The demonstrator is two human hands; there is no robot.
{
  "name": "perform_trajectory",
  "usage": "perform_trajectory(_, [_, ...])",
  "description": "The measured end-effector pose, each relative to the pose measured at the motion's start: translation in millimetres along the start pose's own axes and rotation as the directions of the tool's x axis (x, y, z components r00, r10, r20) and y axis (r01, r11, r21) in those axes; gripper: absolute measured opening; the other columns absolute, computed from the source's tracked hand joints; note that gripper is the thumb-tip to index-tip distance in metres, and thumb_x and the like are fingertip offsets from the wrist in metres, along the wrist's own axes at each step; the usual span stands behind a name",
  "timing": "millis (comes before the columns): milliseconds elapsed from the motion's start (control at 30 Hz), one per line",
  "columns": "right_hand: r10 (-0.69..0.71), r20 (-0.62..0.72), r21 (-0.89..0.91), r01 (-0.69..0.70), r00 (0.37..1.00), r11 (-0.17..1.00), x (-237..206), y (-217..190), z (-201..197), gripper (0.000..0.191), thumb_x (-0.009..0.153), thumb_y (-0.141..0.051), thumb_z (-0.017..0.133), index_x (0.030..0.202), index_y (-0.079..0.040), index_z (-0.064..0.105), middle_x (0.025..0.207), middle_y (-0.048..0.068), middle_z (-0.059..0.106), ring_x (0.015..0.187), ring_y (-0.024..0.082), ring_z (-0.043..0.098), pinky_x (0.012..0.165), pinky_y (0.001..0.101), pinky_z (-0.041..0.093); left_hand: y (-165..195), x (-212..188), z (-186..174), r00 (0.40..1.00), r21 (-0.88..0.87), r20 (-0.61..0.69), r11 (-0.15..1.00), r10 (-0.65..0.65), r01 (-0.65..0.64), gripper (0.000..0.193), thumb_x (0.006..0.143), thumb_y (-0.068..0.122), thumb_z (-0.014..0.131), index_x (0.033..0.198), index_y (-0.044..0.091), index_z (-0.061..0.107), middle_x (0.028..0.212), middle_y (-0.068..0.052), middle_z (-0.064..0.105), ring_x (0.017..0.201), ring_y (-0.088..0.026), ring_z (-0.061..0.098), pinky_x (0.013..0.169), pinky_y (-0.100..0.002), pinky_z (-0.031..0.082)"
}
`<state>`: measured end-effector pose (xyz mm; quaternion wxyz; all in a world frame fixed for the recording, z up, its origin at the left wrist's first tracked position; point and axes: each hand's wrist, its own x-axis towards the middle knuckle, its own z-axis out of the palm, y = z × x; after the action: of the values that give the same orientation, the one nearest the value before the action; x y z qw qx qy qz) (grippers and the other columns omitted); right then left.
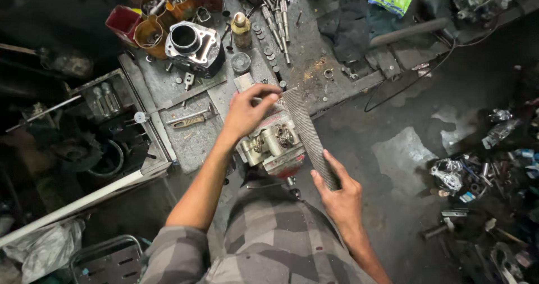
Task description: The person files a metal component clamped in a bench vise, using a flat file with both hands in repeated strokes. They briefly reposition the part in the vise, continue filing, then unclamp the part and hold and turn it in their hands.
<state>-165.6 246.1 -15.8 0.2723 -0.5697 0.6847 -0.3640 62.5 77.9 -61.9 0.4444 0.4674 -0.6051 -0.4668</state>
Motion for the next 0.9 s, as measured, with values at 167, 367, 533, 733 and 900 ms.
perform_trajectory(167, [-0.07, 0.015, -0.058, 0.071, 0.997, 0.996, 0, 2, -3, 0.049, 0.086, -0.017, 0.081, 0.132, -0.008, 0.068, 0.125, 0.014, 0.074, 0.111, 0.021, 0.075, 0.09, 0.0314, 0.058, 11, 12, 4, 0.993, 0.06, 0.059, 0.993, 0.098, -0.101, 0.025, 0.092, 0.023, 0.075, 0.113, 0.009, 0.077, 0.101, -0.003, 0.079, 0.09, -0.008, 0.07, 0.08, -0.025, 0.055])
perform_trajectory(367, [0.008, 0.019, -0.011, -0.008, 1.0, 1.0, -3, 4, 2, 0.049, 0.085, -0.016, 0.08, 0.131, -0.005, 0.067, 0.13, 0.013, 0.073, 0.112, 0.02, 0.074, 0.093, 0.0316, 0.056, 12, 15, -12, 0.996, 0.1, 0.063, 0.993, 0.063, -0.069, 0.02, 0.094, 0.024, 0.075, 0.107, 0.008, 0.079, 0.094, 0.0, 0.079, 0.074, -0.005, 0.065, 0.066, -0.023, 0.052])
perform_trajectory(533, [0.009, 0.025, 0.035, -0.01, 1.0, 0.999, -4, 2, 3, 0.048, 0.087, -0.016, 0.079, 0.133, -0.006, 0.066, 0.132, 0.012, 0.072, 0.116, 0.02, 0.072, 0.096, 0.0321, 0.056, 13, 9, -30, 0.997, 0.037, 0.046, 0.998, 0.058, -0.06, 0.021, 0.098, 0.023, 0.072, 0.107, 0.006, 0.078, 0.087, -0.002, 0.077, 0.073, -0.005, 0.065, 0.065, -0.023, 0.05])
perform_trajectory(733, [0.019, 0.057, -0.018, -0.018, 0.998, 1.0, -2, 2, -2, 0.049, 0.088, -0.019, 0.079, 0.133, -0.007, 0.065, 0.132, 0.012, 0.072, 0.116, 0.022, 0.072, 0.096, 0.0331, 0.055, 42, -18, -78, 0.999, 0.144, -0.05, 0.989, -0.019, 0.026, 0.019, 0.101, 0.023, 0.069, 0.107, 0.007, 0.078, 0.085, -0.001, 0.077, 0.072, -0.004, 0.066, 0.064, -0.022, 0.051])
perform_trajectory(900, [-0.026, 0.094, -0.032, 0.029, 0.995, 0.999, 0, 5, -5, 0.049, 0.089, -0.018, 0.078, 0.135, -0.007, 0.064, 0.133, 0.013, 0.071, 0.118, 0.023, 0.071, 0.096, 0.0339, 0.055, 75, -69, -144, 0.972, 0.327, -0.234, 0.943, 0.022, 0.057, 0.018, 0.105, 0.021, 0.072, 0.111, 0.005, 0.077, 0.089, -0.001, 0.075, 0.078, -0.004, 0.067, 0.07, -0.021, 0.054])
